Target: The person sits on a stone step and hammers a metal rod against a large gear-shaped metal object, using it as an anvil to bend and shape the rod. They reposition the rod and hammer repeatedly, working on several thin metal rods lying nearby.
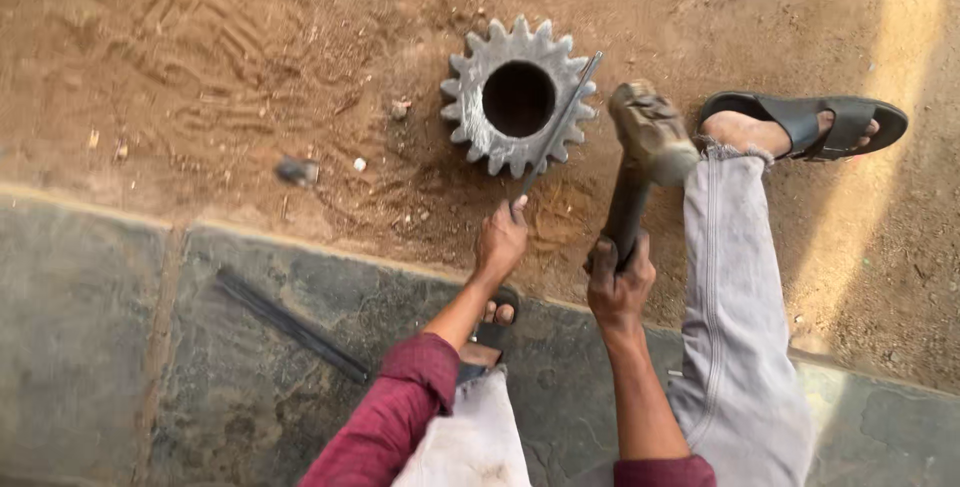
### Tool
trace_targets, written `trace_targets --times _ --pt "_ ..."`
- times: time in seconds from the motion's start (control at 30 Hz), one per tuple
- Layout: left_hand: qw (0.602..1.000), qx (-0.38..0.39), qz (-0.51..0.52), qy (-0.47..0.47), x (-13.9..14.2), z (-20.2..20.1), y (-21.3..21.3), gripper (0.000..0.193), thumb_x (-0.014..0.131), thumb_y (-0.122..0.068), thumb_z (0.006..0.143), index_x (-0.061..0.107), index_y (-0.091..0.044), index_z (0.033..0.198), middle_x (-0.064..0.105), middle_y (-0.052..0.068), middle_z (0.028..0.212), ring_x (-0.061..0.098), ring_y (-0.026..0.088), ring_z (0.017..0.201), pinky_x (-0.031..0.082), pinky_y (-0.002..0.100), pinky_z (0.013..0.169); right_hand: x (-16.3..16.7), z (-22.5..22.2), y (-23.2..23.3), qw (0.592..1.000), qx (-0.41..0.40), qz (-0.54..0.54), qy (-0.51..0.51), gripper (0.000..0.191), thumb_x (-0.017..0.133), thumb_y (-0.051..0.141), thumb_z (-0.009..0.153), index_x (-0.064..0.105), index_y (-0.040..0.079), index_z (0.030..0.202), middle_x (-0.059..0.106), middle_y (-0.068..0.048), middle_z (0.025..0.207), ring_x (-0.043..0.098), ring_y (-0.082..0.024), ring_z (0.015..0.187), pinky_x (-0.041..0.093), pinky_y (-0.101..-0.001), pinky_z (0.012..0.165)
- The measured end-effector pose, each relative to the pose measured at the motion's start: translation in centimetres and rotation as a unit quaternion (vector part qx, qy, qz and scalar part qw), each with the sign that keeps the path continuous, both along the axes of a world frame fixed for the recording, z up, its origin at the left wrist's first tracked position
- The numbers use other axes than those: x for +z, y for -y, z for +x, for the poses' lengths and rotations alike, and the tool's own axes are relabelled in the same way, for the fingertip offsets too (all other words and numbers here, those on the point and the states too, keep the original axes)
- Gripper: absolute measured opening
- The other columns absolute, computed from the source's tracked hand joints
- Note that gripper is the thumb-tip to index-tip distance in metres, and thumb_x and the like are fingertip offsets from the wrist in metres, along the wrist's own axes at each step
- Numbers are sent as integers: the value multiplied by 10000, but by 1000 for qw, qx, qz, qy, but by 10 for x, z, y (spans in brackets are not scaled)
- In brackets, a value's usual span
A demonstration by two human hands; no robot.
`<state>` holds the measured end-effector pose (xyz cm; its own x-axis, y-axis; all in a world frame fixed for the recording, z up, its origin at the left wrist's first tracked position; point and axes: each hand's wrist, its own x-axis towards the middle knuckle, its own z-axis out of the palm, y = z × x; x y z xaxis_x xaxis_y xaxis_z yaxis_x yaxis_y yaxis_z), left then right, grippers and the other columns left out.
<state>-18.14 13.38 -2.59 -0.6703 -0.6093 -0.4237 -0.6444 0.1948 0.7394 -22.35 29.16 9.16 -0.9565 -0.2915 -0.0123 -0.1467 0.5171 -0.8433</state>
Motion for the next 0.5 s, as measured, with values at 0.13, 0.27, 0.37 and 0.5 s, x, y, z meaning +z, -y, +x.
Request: trace_targets --times 0.13,0.27,0.37,0.5 --pt "999 1 -29 -36 -6 17 6 408 467 -375 1043 670 -26 983 693 294 852 650 532 816 508 634 724 -24 -11 15 991 27 129 14 521 553 550 1053 547 29 1034 612 -89 654 623 -177 534 482 -368 491" --pt "999 -11 20 38 -5 19 7 431 472 -411 1038 685 -37 1014 686 307 833 644 541 814 492 637 703 -24 -18 9 956 -29 237 170 575 553 604 1015 571 39 911 607 -76 587 633 -180 507 481 -364 473" --pt "999 -21 -37 14 0 32 9 460 506 -436 1054 700 -27 974 686 293 827 636 546 801 504 628 662 -6 -14 0 990 -43 88 102 573 493 632 974 558 62 959 602 -26 593 647 -155 507 510 -333 422" --pt "988 -45 93 112 15 60 13 433 369 -400 1069 644 -74 1140 703 243 739 726 461 691 555 599 621 9 -18 9 999 -15 8 42 638 451 684 994 514 48 1003 602 -16 602 642 -146 497 535 -320 425"
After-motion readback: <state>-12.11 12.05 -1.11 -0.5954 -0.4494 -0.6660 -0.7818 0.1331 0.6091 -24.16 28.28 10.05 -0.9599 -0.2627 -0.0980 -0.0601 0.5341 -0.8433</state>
